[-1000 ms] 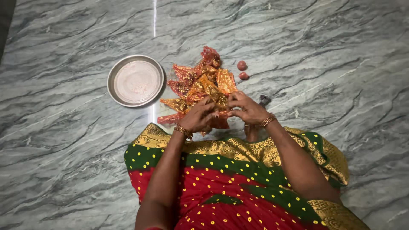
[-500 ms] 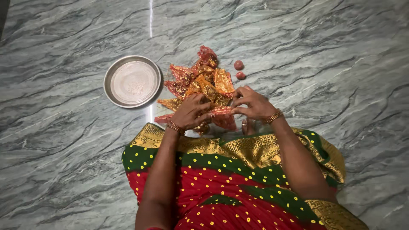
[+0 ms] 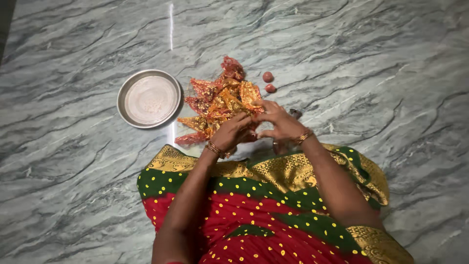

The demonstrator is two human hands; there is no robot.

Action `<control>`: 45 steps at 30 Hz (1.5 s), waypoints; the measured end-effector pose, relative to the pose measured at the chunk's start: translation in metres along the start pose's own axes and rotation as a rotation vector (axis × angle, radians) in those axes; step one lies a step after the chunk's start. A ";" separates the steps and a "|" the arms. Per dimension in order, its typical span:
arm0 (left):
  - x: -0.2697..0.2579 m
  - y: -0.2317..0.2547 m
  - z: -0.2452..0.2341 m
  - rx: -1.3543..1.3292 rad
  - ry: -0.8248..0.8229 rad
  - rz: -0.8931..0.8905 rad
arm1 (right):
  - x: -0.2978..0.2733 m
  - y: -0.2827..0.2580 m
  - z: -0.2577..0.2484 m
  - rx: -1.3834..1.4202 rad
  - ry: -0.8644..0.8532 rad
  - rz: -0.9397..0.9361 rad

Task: The person sits on a marble floor and unwraps small items from a decorative orange and gold mesh bag. They remove dark-colored items and reddish round items one by one, placing them on the floor beside the bag.

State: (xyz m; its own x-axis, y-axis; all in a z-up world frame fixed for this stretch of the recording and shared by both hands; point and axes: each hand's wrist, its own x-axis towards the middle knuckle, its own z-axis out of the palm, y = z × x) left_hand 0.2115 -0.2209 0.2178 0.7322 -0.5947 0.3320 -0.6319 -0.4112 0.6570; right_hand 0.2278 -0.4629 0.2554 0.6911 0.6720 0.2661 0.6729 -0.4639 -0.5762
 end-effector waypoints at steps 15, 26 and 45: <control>0.021 -0.034 0.077 -1.429 0.303 -0.766 | -0.012 0.008 -0.022 0.370 0.269 0.427; 0.059 -0.066 0.122 -1.335 0.310 -0.703 | -0.031 0.103 -0.008 0.436 0.596 0.623; 0.153 -0.034 0.158 0.048 0.077 -0.185 | -0.050 0.106 -0.029 -0.044 0.566 1.094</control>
State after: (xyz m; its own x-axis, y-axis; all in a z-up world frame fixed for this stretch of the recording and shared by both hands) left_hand 0.3047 -0.4074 0.1397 0.8527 -0.4524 0.2610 -0.4952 -0.5415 0.6794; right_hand 0.2725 -0.5620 0.2031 0.9058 -0.4221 -0.0363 -0.3310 -0.6515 -0.6826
